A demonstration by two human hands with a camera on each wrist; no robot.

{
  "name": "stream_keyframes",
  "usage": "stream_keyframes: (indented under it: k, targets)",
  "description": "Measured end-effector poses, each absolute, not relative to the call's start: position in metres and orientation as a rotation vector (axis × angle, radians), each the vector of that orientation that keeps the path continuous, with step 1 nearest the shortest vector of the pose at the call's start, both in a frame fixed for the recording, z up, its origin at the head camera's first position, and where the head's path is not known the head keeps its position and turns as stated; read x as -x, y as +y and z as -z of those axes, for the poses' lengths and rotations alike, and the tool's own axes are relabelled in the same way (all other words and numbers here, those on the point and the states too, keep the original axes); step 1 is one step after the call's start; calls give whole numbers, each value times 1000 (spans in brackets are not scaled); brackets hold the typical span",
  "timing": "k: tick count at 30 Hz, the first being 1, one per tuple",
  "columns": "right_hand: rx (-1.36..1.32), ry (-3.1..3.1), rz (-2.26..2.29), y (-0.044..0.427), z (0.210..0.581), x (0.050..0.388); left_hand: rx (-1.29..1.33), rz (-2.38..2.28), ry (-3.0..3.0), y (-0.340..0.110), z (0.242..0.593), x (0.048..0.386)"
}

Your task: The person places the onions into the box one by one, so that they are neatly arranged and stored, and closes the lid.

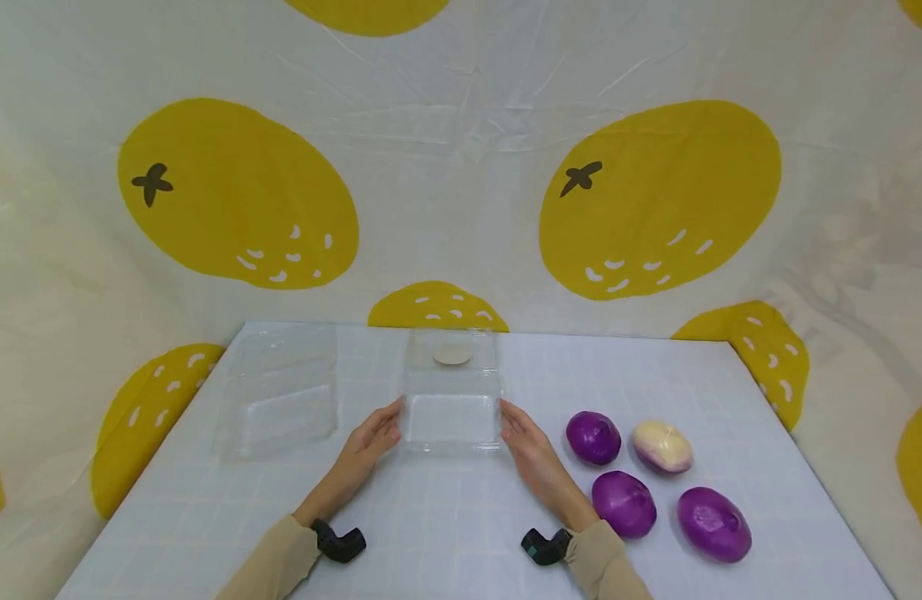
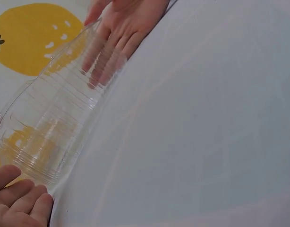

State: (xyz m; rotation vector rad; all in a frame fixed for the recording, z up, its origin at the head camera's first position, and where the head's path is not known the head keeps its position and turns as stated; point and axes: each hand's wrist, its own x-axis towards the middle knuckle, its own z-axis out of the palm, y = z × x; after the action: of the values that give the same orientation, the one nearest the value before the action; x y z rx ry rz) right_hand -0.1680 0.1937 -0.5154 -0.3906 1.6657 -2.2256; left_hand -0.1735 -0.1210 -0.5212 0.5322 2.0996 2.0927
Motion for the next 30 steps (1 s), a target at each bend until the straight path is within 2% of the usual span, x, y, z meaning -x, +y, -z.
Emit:
stream_keyframes:
  k: [16,30]
  targets:
    - [316,1693,2371,192,515,165,-572,-2191,2049,-121,519,174]
    - [13,1812,2406,181,509,159,-572,-2211,2032,-120,521,172]
